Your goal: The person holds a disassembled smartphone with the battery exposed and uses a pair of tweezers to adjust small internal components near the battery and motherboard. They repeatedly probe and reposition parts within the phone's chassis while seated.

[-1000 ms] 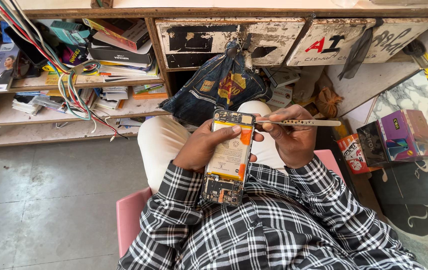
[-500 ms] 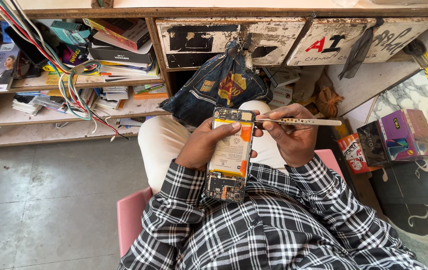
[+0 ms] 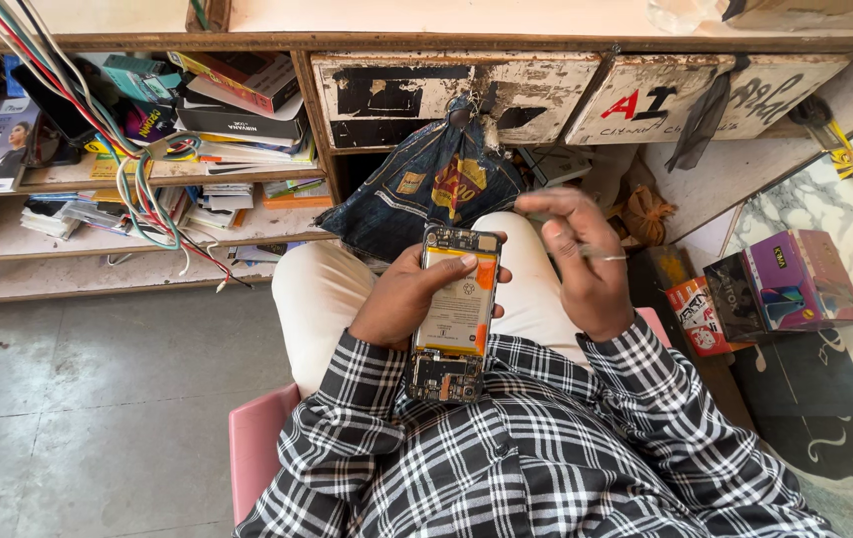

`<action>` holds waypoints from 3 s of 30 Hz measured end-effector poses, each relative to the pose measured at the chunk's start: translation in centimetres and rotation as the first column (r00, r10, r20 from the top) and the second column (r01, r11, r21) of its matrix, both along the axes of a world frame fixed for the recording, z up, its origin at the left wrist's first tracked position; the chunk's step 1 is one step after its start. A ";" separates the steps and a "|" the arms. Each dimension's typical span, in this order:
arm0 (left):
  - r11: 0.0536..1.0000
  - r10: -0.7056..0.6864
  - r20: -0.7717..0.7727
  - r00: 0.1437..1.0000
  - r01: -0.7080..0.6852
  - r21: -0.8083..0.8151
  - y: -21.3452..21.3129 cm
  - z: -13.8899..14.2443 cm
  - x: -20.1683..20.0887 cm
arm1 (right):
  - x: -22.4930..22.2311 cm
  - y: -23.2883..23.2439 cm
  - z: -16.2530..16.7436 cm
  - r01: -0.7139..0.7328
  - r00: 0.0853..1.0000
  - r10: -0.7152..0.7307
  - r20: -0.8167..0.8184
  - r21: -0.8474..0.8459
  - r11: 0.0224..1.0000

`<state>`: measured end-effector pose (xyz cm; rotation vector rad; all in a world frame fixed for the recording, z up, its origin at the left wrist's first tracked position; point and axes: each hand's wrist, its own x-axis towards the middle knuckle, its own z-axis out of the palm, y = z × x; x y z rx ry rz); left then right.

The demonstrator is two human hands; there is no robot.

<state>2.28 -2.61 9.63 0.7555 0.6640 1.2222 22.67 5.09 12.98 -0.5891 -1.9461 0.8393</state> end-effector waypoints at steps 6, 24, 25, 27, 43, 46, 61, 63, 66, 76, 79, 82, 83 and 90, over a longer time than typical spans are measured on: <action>0.999 0.030 -0.045 0.999 -0.031 -0.020 0.0 -0.3 0.1 | 0.5 -0.6 0.5 0.047 0.979 -0.059 0.195 0.067 0.997; 0.983 0.107 -0.133 0.985 -0.125 -0.133 0.1 -1.7 0.0 | 0.6 0.1 -0.2 -0.031 0.965 -0.005 0.262 0.134 0.991; 0.982 0.109 -0.144 0.984 -0.129 -0.140 0.1 -1.8 0.0 | 0.6 0.1 -0.2 -0.034 0.965 -0.003 0.262 0.137 0.990; 0.981 0.105 -0.157 0.982 -0.128 -0.144 0.2 -1.8 0.0 | 0.5 0.1 -0.3 -0.026 0.964 -0.013 0.264 0.146 0.989; 0.994 0.061 -0.144 0.988 -0.074 -0.081 0.0 -0.8 0.1 | 0.5 -0.4 0.0 0.123 0.972 -0.153 0.176 0.170 0.978; 0.999 0.025 -0.110 0.994 -0.029 -0.030 -0.1 -0.4 0.0 | 0.6 -0.2 0.1 0.132 0.976 -0.158 0.152 0.165 0.977; 0.996 0.070 -0.097 0.993 -0.075 -0.044 -0.1 -0.3 -0.3 | 0.5 -0.2 -0.5 0.105 0.977 -0.124 0.171 0.118 0.987; 0.996 0.073 -0.111 0.991 -0.078 -0.040 0.0 -0.4 -0.3 | 0.5 -0.3 -0.5 0.090 0.979 -0.108 0.170 0.110 0.990; 0.997 0.066 -0.124 0.990 -0.071 -0.032 0.0 -0.4 -0.4 | 0.5 -0.4 -0.4 0.078 0.981 -0.094 0.172 0.099 0.992; 0.997 0.072 -0.145 0.987 -0.076 -0.019 -0.3 0.3 -0.6 | 0.5 -0.4 -0.5 0.063 0.982 -0.082 0.171 0.112 0.992; 0.997 0.066 -0.147 0.987 -0.070 -0.020 -0.5 0.4 -0.6 | 0.6 -0.5 -0.6 0.048 0.984 -0.070 0.163 0.136 0.990; 0.998 0.058 -0.134 0.989 -0.061 -0.022 -0.6 0.6 -0.6 | 0.7 -0.5 -0.6 0.067 0.981 -0.087 0.175 0.119 0.991; 0.997 0.063 -0.138 0.988 -0.068 -0.028 -0.5 0.6 -0.6 | 0.6 -0.5 -0.5 0.078 0.978 -0.097 0.182 0.106 0.991; 0.998 0.062 -0.100 0.993 -0.064 -0.025 -0.5 0.3 -0.7 | 0.1 -0.9 -0.1 0.104 0.976 -0.124 0.181 0.119 0.987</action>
